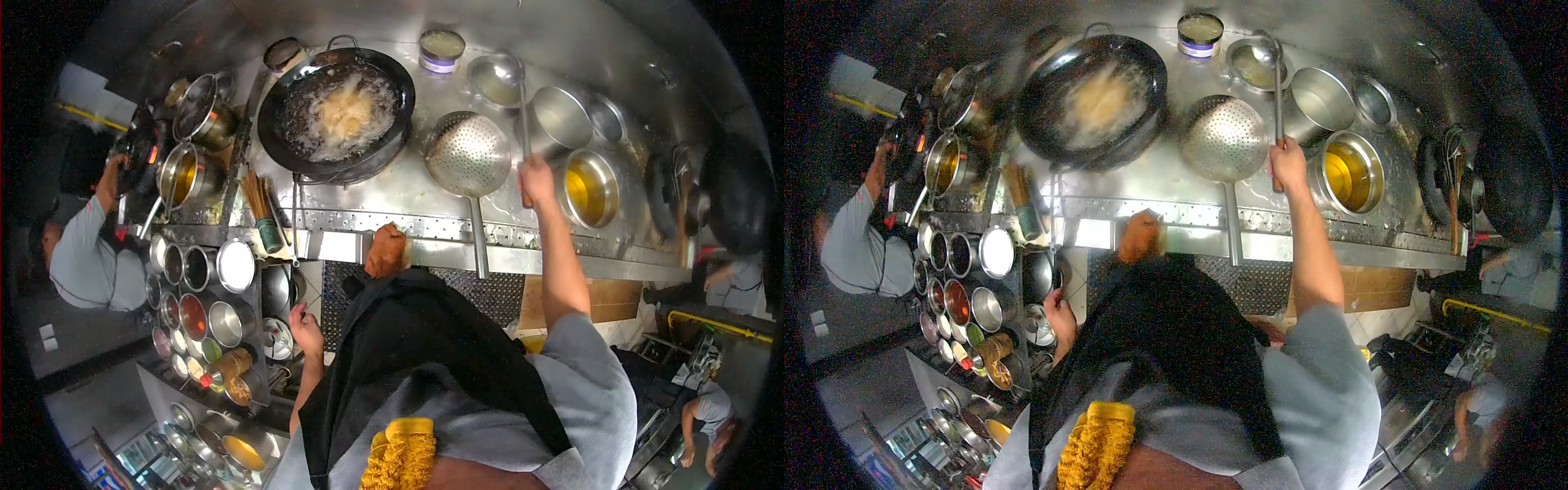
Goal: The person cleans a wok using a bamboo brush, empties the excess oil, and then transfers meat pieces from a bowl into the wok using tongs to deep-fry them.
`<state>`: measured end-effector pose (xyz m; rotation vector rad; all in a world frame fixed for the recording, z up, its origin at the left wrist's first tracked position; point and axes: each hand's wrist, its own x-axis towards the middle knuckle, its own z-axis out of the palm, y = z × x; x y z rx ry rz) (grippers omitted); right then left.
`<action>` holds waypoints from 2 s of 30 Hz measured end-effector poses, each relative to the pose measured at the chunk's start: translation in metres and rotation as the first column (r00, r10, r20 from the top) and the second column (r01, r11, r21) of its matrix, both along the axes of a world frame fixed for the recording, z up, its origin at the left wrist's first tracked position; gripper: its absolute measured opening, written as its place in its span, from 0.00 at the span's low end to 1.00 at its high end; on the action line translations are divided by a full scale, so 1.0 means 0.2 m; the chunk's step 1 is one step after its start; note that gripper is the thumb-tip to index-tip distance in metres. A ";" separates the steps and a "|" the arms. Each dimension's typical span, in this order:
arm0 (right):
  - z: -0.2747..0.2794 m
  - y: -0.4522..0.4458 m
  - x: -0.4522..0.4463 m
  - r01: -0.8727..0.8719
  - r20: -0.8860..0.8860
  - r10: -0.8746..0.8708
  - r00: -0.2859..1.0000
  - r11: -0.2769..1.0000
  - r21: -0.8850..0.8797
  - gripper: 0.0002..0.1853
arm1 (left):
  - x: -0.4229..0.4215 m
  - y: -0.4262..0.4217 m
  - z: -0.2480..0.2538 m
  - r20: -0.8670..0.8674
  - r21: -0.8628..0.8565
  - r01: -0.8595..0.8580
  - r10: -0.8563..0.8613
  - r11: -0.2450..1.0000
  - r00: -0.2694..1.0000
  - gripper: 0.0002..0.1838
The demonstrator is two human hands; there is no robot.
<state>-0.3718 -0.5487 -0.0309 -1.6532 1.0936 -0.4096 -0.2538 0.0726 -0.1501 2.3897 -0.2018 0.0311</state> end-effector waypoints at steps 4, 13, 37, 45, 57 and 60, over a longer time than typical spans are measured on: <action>-0.13 0.13 -0.26 0.180 -0.063 -0.248 0.967 0.833 -0.523 0.16 | 0.05 -0.11 0.14 0.030 -0.092 0.027 -0.024 0.995 0.999 0.15; -0.28 0.47 -0.60 0.697 0.104 -0.689 0.717 0.704 -0.138 0.05 | 0.62 -0.24 0.54 0.309 -0.208 0.185 -0.115 0.960 0.944 0.12; -0.11 0.51 -0.70 0.678 0.039 -0.722 0.691 0.665 0.313 0.16 | 2.48 -0.21 0.68 0.115 -0.215 0.381 -0.364 0.899 0.924 0.25; -0.06 0.62 -0.60 0.574 0.066 -0.658 0.750 0.697 0.429 0.14 | 2.53 -0.83 0.91 0.125 0.619 0.334 -0.509 0.711 0.852 0.23; 0.14 1.01 -0.31 0.616 0.481 -0.589 0.650 0.778 0.121 0.07 | 2.27 -0.48 0.60 0.012 0.104 0.631 -0.635 0.769 0.772 0.21; 0.21 1.23 -0.22 0.622 0.354 -0.643 0.679 0.760 0.188 0.10 | 2.19 -0.47 0.65 -0.112 -0.006 0.699 -0.695 0.715 0.710 0.20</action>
